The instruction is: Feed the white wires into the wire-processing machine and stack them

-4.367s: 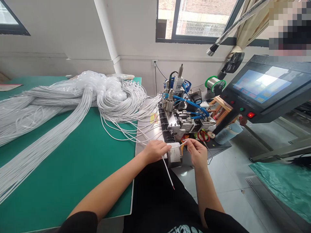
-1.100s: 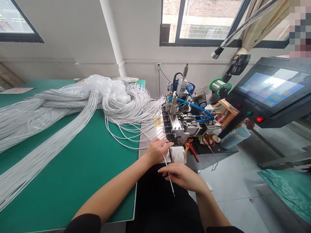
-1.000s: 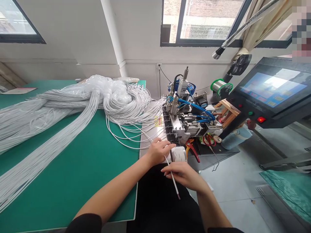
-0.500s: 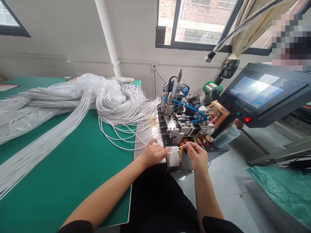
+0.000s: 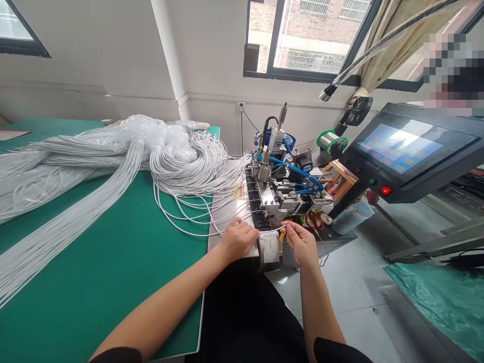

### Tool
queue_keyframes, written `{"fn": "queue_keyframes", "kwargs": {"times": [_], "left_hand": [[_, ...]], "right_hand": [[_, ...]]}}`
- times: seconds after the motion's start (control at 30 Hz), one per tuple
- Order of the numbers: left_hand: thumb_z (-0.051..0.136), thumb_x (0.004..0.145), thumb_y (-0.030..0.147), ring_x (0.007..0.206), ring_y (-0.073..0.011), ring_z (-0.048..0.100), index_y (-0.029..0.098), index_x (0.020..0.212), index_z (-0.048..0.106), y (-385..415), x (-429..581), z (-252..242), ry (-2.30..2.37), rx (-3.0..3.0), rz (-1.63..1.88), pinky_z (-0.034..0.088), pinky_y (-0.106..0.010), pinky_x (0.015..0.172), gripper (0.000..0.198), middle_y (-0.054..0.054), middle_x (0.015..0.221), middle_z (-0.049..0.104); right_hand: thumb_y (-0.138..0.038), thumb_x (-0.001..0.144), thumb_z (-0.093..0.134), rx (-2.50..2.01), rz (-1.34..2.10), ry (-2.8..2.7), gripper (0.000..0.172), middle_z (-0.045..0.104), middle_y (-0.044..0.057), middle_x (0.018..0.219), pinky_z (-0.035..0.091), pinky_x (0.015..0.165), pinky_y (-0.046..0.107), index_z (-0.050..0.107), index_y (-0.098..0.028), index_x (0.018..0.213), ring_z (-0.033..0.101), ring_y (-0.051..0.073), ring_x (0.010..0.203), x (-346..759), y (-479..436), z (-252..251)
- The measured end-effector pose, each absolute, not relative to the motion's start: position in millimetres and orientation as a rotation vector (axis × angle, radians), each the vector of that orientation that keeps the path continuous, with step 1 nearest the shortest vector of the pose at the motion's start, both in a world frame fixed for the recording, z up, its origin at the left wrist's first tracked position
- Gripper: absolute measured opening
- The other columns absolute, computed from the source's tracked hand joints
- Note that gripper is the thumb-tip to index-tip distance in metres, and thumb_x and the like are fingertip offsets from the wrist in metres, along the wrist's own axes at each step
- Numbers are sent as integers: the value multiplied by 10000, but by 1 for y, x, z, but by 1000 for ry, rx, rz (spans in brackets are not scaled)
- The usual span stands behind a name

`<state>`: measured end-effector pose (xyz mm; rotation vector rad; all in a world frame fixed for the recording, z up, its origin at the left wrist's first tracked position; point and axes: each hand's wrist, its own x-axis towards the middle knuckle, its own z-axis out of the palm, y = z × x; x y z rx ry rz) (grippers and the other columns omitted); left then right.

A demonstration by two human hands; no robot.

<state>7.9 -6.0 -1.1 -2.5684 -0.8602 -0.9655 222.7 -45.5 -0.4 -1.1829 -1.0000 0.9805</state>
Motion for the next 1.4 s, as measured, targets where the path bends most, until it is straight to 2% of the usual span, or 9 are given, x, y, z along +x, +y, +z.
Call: {"fn": "queue_keyframes", "kwargs": {"times": [0.17,0.27,0.37,0.57,0.77,0.93,1.13,1.27,1.4], "left_hand": [[436,901,150,668,-135,572,232,930,645,-3,9,-1,-951,-2566,-959,334,-329,802,226,7,713,632],[433,864,107,649,-136,570,246,1050,633,-2,9,-1,-977,-2570,-951,329,-336,804,307,6,719,627],[442,833,99,646,-143,561,249,1063,637,-3,9,-1,-1007,-2565,-928,313,-354,815,337,-4,713,617],[482,785,111,719,-185,556,232,1015,649,-6,10,1,-1176,-2530,-881,267,-417,852,309,-26,714,611],[502,811,142,792,-207,550,243,999,664,-7,11,2,-1285,-2543,-835,246,-442,884,268,-35,759,637],[528,809,172,813,-215,543,238,963,679,-7,11,1,-1305,-2545,-838,242,-452,903,226,-39,765,647],[526,810,173,826,-217,542,238,975,683,-7,11,2,-1299,-2559,-820,239,-462,923,237,-44,770,650],[536,810,183,848,-220,544,244,983,678,-8,10,3,-1299,-2564,-820,231,-468,949,232,-35,784,653],[539,809,184,863,-222,544,244,975,671,-8,10,3,-1310,-2568,-819,208,-482,984,221,-33,799,656]], "right_hand": [[-462,720,705,-1195,1139,-1031,361,652,51,710,237,377,218,707,-139,880,301,46,415,232,-35,2],[-432,728,700,-1282,1057,-1158,314,664,53,763,327,443,224,693,-156,877,445,89,501,237,-27,-2],[-402,748,672,-1400,887,-1346,242,646,39,758,407,561,249,676,-171,822,537,141,631,238,-21,-5],[-422,810,574,-1470,706,-1586,257,603,21,685,402,605,268,630,-175,766,529,162,628,233,-13,-5],[-423,857,491,-1425,656,-1659,272,526,-2,656,374,621,258,536,-189,726,483,157,643,231,-5,-14],[-422,845,496,-1380,737,-1607,271,453,-20,641,340,607,253,489,-196,695,427,144,630,229,0,-21],[-499,763,565,-1308,1031,-1334,350,386,-45,576,304,532,241,437,-203,626,345,116,553,226,6,-33],[-527,693,633,-1269,1190,-1137,380,415,-48,557,299,501,231,450,-200,635,357,109,532,222,6,-42],[-536,683,669,-1254,1195,-1081,391,457,-41,563,301,497,231,504,-183,650,375,106,522,221,2,-41]]}}
